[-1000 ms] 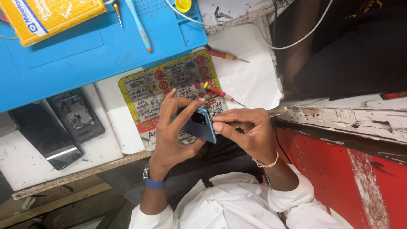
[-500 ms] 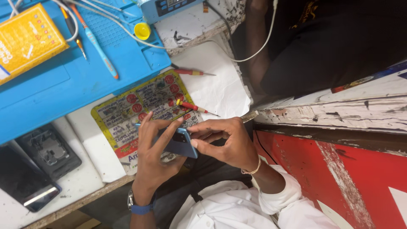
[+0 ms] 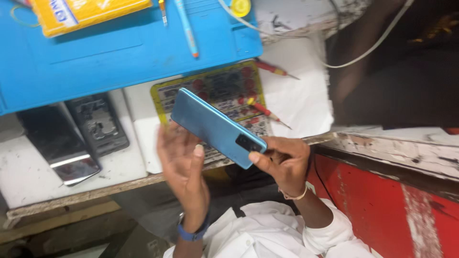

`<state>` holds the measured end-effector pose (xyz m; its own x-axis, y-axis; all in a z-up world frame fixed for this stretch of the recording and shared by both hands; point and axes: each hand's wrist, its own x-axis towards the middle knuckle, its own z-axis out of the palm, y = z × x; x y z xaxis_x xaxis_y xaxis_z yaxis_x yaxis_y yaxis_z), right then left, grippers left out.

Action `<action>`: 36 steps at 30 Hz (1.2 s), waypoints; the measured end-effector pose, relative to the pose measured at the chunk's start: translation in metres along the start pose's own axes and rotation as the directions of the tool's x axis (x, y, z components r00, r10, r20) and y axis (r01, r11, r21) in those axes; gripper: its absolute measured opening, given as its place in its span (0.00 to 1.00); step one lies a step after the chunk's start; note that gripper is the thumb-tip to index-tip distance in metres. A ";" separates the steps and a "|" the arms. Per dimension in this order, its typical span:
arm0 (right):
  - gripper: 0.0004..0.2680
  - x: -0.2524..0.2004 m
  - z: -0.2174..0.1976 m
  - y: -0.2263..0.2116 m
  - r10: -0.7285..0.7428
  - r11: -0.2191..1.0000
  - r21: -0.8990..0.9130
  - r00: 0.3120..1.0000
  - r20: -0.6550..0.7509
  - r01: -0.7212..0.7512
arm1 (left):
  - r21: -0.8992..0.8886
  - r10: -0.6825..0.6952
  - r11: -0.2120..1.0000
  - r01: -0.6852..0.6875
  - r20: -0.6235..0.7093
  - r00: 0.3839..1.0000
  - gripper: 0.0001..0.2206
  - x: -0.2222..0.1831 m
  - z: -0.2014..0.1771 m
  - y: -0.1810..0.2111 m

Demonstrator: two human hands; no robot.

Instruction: The person removes the SIM tray from a blue smartphone using a tool, cleans the edges of the device with a brush, and then marks a black replacement component using a white marker.

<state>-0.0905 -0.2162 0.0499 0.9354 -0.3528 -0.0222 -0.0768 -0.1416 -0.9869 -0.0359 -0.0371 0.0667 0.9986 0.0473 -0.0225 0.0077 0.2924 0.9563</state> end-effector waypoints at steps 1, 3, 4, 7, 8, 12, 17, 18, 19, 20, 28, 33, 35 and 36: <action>0.10 -0.002 0.008 0.002 -0.066 0.996 0.062 0.997 0.040 0.063 | -0.167 -0.095 0.981 0.095 0.009 0.995 0.39 -0.002 0.000 -0.006; 0.10 -0.004 0.021 0.004 -0.201 0.975 0.123 0.970 0.133 0.185 | -0.407 -0.225 0.888 0.216 0.026 0.974 0.38 -0.002 -0.001 -0.016; 0.10 -0.004 0.025 0.003 -0.269 0.961 0.125 0.944 0.191 0.248 | -0.482 -0.266 0.842 0.243 0.022 0.964 0.36 0.000 -0.001 -0.020; 0.11 0.000 0.032 -0.005 -0.259 0.966 0.094 0.919 0.298 0.241 | -0.495 -0.270 0.839 0.225 -0.019 0.963 0.35 0.015 -0.005 -0.018; 0.11 0.002 0.031 -0.007 -0.217 0.976 0.071 0.922 0.320 0.205 | -0.464 -0.256 0.861 0.210 -0.038 0.966 0.35 0.019 -0.006 -0.017; 0.08 0.003 0.023 -0.011 -0.150 0.980 0.174 0.933 0.328 0.097 | -0.439 -0.287 0.862 0.255 -0.007 0.958 0.37 0.028 -0.010 -0.012; 0.06 0.010 0.022 -0.015 -0.042 0.998 0.051 0.935 0.352 0.026 | -0.428 -0.342 0.856 0.289 -0.050 0.938 0.35 0.035 -0.013 -0.009; 0.06 0.009 0.022 -0.016 -0.030 1.000 0.020 0.936 0.351 0.024 | -0.417 -0.328 0.864 0.282 -0.041 0.944 0.34 0.035 -0.014 -0.009; 0.06 0.010 0.022 -0.017 -0.023 1.000 -0.010 0.938 0.347 0.028 | -0.406 -0.310 0.872 0.273 -0.027 0.950 0.34 0.035 -0.015 -0.009; 0.06 0.010 0.022 -0.018 -0.016 0.999 -0.040 0.940 0.342 0.032 | -0.395 -0.291 0.880 0.263 -0.012 0.957 0.33 0.035 -0.016 -0.009; 0.06 0.011 0.020 -0.021 0.047 0.983 -0.185 0.947 0.318 0.013 | -0.276 -0.232 0.938 0.210 -0.048 0.972 0.26 0.029 -0.021 -0.023; 0.06 0.012 0.022 -0.020 0.054 0.991 -0.135 0.943 0.329 -0.009 | -0.256 -0.232 0.943 0.213 -0.048 0.971 0.27 0.029 -0.023 -0.025; 0.06 0.012 0.021 -0.020 0.061 0.991 -0.135 0.939 0.339 -0.015 | -0.270 -0.252 0.935 0.230 -0.048 0.966 0.28 0.030 -0.023 -0.026; 0.06 0.012 0.021 -0.020 0.062 0.991 -0.136 0.937 0.344 -0.015 | -0.257 -0.239 0.941 0.221 -0.039 0.970 0.27 0.030 -0.024 -0.026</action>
<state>-0.0707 -0.1979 0.0661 0.9904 -0.0211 -0.1365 -0.1372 -0.2604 -0.9557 -0.0074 -0.0204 0.0345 0.9651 0.0134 -0.2615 0.2148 0.5307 0.8199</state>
